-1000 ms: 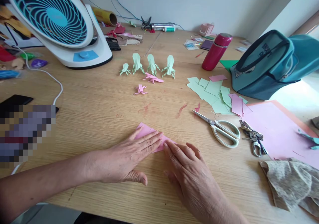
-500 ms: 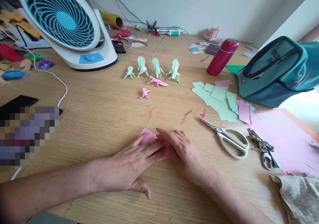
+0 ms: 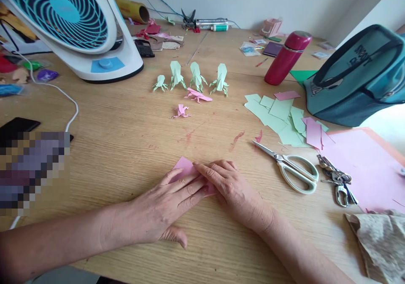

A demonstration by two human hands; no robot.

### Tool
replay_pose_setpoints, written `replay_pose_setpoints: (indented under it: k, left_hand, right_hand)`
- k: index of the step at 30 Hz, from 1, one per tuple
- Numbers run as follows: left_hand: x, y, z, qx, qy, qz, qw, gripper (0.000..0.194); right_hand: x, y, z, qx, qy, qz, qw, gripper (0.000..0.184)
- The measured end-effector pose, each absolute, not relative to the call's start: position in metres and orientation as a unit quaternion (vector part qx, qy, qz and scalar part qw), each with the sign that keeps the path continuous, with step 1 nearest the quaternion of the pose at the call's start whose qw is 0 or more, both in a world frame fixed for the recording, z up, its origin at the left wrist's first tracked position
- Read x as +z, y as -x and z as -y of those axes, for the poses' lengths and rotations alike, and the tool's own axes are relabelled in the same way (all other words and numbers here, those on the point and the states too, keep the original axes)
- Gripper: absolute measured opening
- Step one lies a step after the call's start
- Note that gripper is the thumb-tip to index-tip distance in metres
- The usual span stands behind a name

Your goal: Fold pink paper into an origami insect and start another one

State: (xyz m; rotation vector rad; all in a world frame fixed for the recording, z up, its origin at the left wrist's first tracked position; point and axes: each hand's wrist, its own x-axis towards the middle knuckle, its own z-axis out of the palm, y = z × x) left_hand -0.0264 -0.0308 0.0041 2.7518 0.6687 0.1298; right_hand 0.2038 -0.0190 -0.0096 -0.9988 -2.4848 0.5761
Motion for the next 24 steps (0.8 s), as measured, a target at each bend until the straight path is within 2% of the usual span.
replay_pose_setpoints:
  k: [10, 15, 24]
  left_hand:
    - [0.001, 0.045, 0.036, 0.021, -0.952, -0.228, 0.202, 0.098]
    - [0.006, 0.055, 0.046, 0.01, -0.956, -0.237, 0.172, 0.093]
    - [-0.004, 0.078, 0.066, 0.003, -0.954, -0.27, 0.126, 0.101]
  right_hand:
    - [-0.012, -0.205, 0.018, 0.183, 0.345, 0.901, 0.191, 0.054]
    - [-0.015, -0.206, 0.017, 0.178, 0.336, 0.902, 0.205, 0.056]
    - [-0.014, -0.205, 0.017, 0.166, 0.338, 0.904, 0.204, 0.059]
